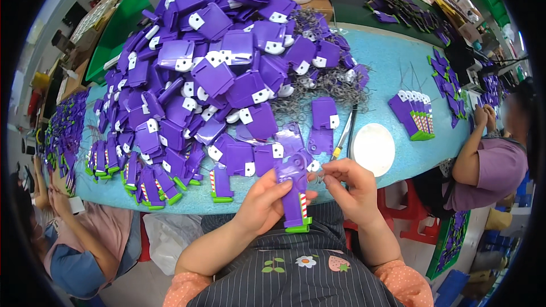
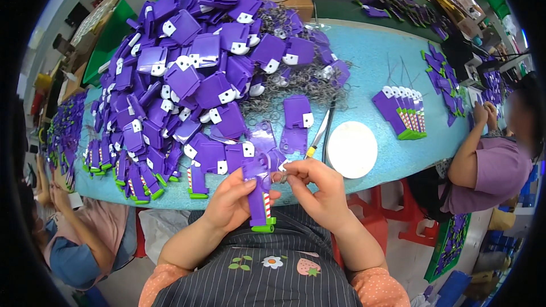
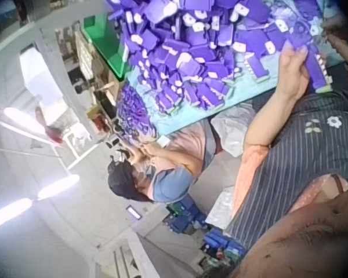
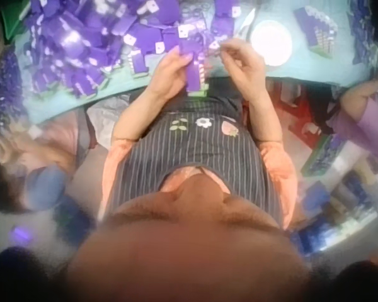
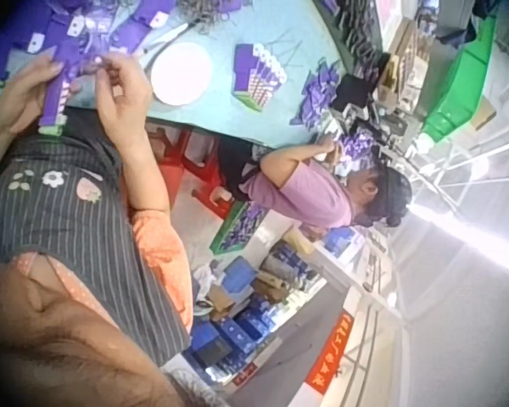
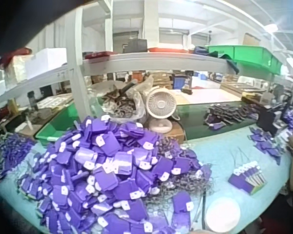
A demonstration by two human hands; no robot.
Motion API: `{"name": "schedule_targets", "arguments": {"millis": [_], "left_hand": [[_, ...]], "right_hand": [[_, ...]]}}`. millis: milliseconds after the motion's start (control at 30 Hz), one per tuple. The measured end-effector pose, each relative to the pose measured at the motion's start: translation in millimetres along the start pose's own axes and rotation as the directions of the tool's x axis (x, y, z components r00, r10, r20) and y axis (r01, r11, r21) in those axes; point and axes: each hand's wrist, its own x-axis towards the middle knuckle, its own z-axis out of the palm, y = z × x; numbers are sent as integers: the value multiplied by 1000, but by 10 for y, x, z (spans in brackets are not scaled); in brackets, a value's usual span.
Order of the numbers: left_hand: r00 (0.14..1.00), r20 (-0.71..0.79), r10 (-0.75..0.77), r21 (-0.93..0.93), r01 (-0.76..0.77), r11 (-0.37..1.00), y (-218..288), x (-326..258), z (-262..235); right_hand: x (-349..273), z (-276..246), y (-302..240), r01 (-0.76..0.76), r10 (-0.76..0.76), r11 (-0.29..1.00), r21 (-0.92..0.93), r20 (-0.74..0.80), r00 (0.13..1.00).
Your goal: The person assembles purple plastic components by hand at a factory workstation. They pick up a purple housing, insert a white internal piece, and attach a green base, then place the finished unit on the table. The process is repeated continuously with a large pile of parts available.
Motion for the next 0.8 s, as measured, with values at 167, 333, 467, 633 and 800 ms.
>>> {"name": "schedule_targets", "arguments": {"millis": [167, 333, 467, 633, 800], "left_hand": [[995, -60, 82, 143, -72, 987, 33, 73, -58], [945, -27, 327, 429, -284, 857, -54, 10, 69], [980, -36, 196, 321, -174, 931, -34, -1, 106], [954, -31, 298, 357, -268, 895, -77, 25, 218], [996, -79, 28, 211, -10, 977, -1, 30, 269]], "right_hand": [[48, 49, -95, 297, -289, 844, -447, 88, 953], [-74, 125, -41, 404, -416, 712, -574, 118, 901], [-159, 117, 131, 378, -486, 721, -581, -35, 873], [-164, 81, 59, 438, -570, 612, -658, 16, 821], [-120, -38, 152, 514, -674, 494, -702, 65, 736]]}}
